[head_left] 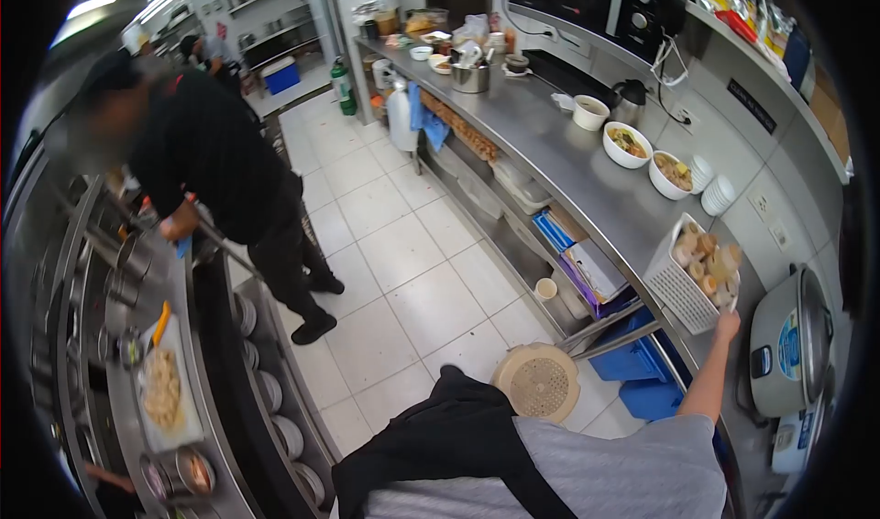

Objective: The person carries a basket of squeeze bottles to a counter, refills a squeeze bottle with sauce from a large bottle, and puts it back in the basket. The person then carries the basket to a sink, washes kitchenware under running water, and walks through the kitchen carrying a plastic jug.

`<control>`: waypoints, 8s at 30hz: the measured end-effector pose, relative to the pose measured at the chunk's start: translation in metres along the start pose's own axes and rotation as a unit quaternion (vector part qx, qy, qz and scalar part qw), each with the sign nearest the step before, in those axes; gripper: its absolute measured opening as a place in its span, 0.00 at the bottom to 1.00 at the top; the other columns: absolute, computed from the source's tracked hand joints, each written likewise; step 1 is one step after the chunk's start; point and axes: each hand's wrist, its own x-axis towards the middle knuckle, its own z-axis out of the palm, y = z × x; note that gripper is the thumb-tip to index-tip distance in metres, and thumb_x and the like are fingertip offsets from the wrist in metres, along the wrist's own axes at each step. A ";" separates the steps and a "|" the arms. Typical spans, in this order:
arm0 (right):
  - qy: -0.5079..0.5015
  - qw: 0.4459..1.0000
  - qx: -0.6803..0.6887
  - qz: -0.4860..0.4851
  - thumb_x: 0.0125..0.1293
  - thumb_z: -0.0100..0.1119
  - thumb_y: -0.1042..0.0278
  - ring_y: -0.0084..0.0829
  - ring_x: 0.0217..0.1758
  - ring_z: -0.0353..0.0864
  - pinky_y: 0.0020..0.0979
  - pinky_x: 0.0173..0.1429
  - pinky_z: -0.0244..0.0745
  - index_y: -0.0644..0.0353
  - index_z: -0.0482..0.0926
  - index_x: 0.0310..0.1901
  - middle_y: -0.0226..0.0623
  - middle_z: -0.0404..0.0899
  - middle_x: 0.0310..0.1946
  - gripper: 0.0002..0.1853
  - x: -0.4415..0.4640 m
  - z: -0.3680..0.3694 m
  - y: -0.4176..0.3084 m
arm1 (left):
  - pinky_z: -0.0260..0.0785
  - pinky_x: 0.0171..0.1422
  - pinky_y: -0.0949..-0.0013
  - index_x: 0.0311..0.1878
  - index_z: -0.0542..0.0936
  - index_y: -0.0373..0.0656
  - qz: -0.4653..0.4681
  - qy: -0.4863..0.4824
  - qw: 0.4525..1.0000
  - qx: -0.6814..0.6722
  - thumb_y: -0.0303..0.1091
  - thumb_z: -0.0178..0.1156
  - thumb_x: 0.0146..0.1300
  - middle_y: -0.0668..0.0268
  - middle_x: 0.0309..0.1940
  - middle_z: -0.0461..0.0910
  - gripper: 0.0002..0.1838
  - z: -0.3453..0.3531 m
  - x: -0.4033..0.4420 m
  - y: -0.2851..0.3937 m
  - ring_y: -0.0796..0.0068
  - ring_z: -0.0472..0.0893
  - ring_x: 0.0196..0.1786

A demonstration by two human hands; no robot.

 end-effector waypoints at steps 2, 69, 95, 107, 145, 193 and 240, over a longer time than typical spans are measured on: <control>-0.027 0.998 0.059 -0.009 0.57 0.52 0.67 0.35 0.38 0.80 0.37 0.43 0.72 0.66 0.79 0.46 0.46 0.82 0.35 0.17 -0.008 0.030 -0.022 | 0.70 0.52 0.56 0.48 0.75 0.37 0.090 -0.061 0.994 0.027 0.40 0.63 0.57 0.49 0.40 0.79 0.20 -0.014 0.083 0.042 0.49 0.77 0.46; -0.704 0.630 0.053 -0.324 0.54 0.52 0.72 0.48 0.33 0.78 0.40 0.38 0.70 0.62 0.68 0.39 0.51 0.76 0.28 0.11 -0.472 0.915 -1.057 | 0.65 0.52 0.75 0.58 0.71 0.42 -0.004 -0.034 0.824 -0.565 0.47 0.53 0.69 0.68 0.47 0.76 0.22 -0.721 0.953 0.720 0.80 0.73 0.47; -0.754 0.482 0.029 -0.446 0.56 0.50 0.75 0.42 0.33 0.77 0.38 0.39 0.70 0.62 0.67 0.40 0.48 0.75 0.30 0.09 -0.619 1.353 -1.479 | 0.68 0.52 0.76 0.58 0.68 0.44 -0.039 0.078 0.664 -0.743 0.34 0.52 0.69 0.70 0.47 0.74 0.17 -0.996 1.344 0.783 0.81 0.73 0.49; -0.766 0.577 0.096 -0.265 0.57 0.53 0.73 0.25 0.31 0.74 0.27 0.36 0.69 0.60 0.70 0.47 0.36 0.76 0.31 0.15 -0.704 1.478 -1.618 | 0.66 0.46 0.78 0.46 0.69 0.45 -0.002 0.033 0.821 -0.570 0.30 0.55 0.65 0.74 0.38 0.70 0.09 -1.177 1.586 0.750 0.84 0.70 0.41; -0.689 0.690 0.039 -0.217 0.57 0.55 0.71 0.41 0.32 0.80 0.38 0.38 0.74 0.65 0.69 0.46 0.51 0.78 0.32 0.15 -0.838 2.105 -2.224 | 0.66 0.47 0.71 0.36 0.66 0.44 0.180 -0.002 0.938 -0.295 0.23 0.52 0.55 0.67 0.34 0.70 0.07 -1.716 2.394 0.929 0.77 0.70 0.40; -0.762 0.473 0.250 -0.364 0.66 0.55 0.63 0.41 0.42 0.81 0.37 0.46 0.73 0.61 0.74 0.43 0.44 0.80 0.37 0.11 -0.895 3.034 -3.045 | 0.76 0.44 0.65 0.49 0.73 0.36 0.010 0.357 0.666 -0.655 0.46 0.42 0.73 0.59 0.41 0.79 0.20 -2.197 3.266 1.275 0.67 0.81 0.43; -0.493 0.312 0.425 -0.692 0.72 0.40 0.57 0.25 0.33 0.64 0.41 0.41 0.61 0.48 0.68 0.38 0.26 0.65 0.36 0.08 -0.585 2.536 -2.977 | 0.72 0.47 0.58 0.47 0.72 0.26 -0.083 0.496 0.674 -0.541 0.43 0.43 0.71 0.47 0.45 0.78 0.24 -2.220 3.304 1.309 0.55 0.80 0.45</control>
